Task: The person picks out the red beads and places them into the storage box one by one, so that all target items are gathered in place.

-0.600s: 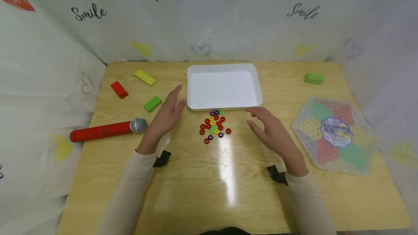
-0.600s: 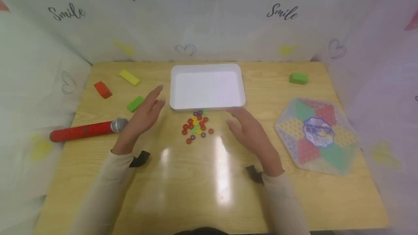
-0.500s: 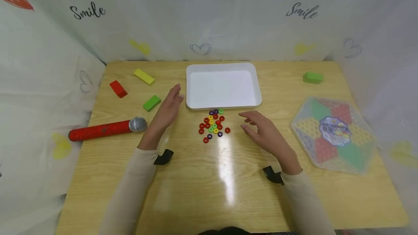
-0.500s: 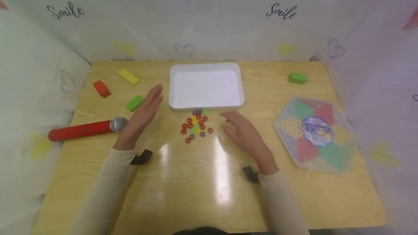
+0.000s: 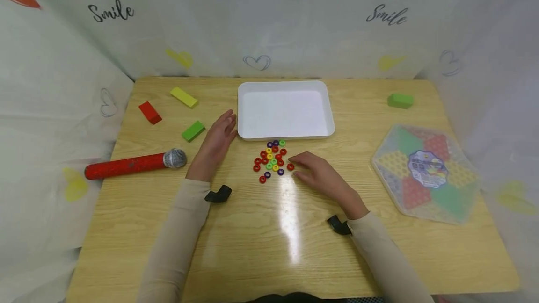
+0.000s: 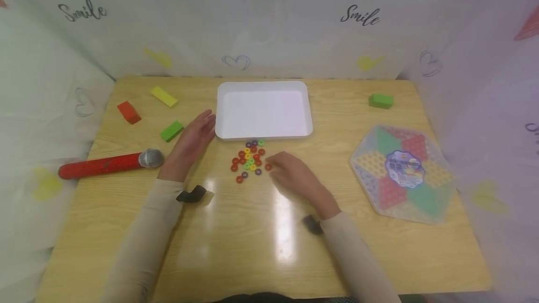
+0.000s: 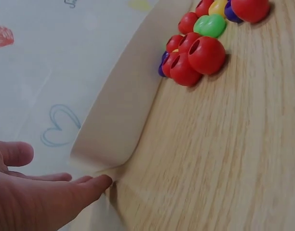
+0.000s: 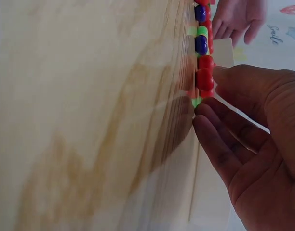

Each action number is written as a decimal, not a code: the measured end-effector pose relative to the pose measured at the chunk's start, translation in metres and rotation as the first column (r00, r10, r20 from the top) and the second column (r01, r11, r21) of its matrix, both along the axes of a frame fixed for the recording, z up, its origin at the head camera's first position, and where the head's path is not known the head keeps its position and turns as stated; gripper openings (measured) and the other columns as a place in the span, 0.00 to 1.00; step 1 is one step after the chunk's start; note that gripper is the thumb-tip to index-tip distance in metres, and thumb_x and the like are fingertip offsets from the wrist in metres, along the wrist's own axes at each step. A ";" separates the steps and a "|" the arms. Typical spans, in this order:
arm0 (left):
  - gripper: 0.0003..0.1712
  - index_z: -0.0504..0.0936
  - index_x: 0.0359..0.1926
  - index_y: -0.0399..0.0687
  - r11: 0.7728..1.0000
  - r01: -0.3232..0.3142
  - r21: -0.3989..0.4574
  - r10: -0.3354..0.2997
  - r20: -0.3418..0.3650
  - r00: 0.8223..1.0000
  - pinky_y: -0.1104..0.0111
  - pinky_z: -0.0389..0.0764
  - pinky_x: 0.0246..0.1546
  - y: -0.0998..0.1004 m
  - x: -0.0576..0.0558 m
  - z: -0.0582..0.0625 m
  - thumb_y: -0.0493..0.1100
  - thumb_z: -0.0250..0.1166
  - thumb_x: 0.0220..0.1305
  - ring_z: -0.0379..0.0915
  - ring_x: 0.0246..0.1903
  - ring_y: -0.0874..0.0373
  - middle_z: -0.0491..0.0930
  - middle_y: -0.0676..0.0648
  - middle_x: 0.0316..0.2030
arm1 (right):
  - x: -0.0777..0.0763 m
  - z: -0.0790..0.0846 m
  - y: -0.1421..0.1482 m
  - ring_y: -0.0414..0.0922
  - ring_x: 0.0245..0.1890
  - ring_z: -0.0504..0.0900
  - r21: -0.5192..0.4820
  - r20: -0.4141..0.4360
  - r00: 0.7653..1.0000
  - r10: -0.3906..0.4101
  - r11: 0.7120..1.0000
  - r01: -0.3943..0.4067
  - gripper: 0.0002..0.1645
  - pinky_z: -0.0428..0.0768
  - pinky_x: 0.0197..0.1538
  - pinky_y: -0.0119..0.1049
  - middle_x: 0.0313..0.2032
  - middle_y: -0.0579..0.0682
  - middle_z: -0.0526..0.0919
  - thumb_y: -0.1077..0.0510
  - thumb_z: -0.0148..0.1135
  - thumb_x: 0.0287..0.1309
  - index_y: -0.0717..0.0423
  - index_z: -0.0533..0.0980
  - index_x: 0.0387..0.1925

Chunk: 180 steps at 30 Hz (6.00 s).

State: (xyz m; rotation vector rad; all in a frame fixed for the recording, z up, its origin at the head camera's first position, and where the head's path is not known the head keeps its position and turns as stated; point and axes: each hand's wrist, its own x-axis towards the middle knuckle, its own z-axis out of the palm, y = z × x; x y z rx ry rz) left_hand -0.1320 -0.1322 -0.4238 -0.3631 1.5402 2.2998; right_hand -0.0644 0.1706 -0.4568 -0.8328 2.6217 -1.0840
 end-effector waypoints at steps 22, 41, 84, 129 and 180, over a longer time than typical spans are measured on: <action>0.32 0.46 0.76 0.46 0.982 0.052 -0.182 -0.083 -0.163 0.983 0.62 0.47 0.74 -0.004 -0.005 -0.025 0.33 0.39 0.75 0.42 0.74 0.59 0.46 0.48 0.76 | -0.002 0.012 -0.035 0.39 0.38 0.81 0.045 -0.022 1.000 0.010 0.999 -0.009 0.10 0.81 0.42 0.30 0.39 0.46 0.80 0.62 0.66 0.58 0.57 0.81 0.43; 0.31 0.49 0.76 0.51 0.992 0.097 -0.086 -0.113 -0.209 0.971 0.62 0.47 0.73 0.008 -0.016 -0.052 0.35 0.41 0.75 0.43 0.73 0.60 0.49 0.51 0.75 | -0.126 0.069 -0.055 0.40 0.43 0.80 -0.117 0.045 0.998 -0.051 0.992 0.056 0.15 0.82 0.49 0.35 0.44 0.45 0.80 0.56 0.65 0.60 0.57 0.79 0.47; 0.30 0.52 0.75 0.57 0.983 0.121 -0.140 -0.146 -0.184 0.972 0.61 0.51 0.73 0.015 -0.005 -0.078 0.39 0.41 0.75 0.44 0.73 0.63 0.50 0.56 0.74 | -0.216 0.013 -0.124 0.45 0.46 0.80 0.302 0.085 0.993 0.082 0.948 -0.104 0.17 0.79 0.52 0.36 0.48 0.50 0.83 0.61 0.64 0.59 0.55 0.80 0.51; 0.32 0.50 0.76 0.56 0.987 0.106 -0.123 -0.128 -0.182 0.975 0.62 0.48 0.73 0.017 -0.019 -0.078 0.36 0.42 0.75 0.42 0.73 0.63 0.48 0.55 0.75 | -0.053 -0.019 -0.017 0.39 0.39 0.83 0.088 0.017 0.998 0.067 0.994 -0.068 0.15 0.82 0.43 0.31 0.42 0.49 0.85 0.62 0.65 0.59 0.56 0.82 0.48; 0.31 0.52 0.75 0.51 0.991 0.088 -0.103 -0.105 -0.177 0.979 0.60 0.48 0.73 0.018 -0.004 -0.069 0.36 0.43 0.74 0.43 0.74 0.59 0.51 0.51 0.75 | -0.197 0.030 -0.055 0.44 0.44 0.80 0.038 0.107 0.992 -0.065 0.997 0.061 0.13 0.80 0.48 0.40 0.42 0.46 0.82 0.59 0.67 0.57 0.50 0.81 0.45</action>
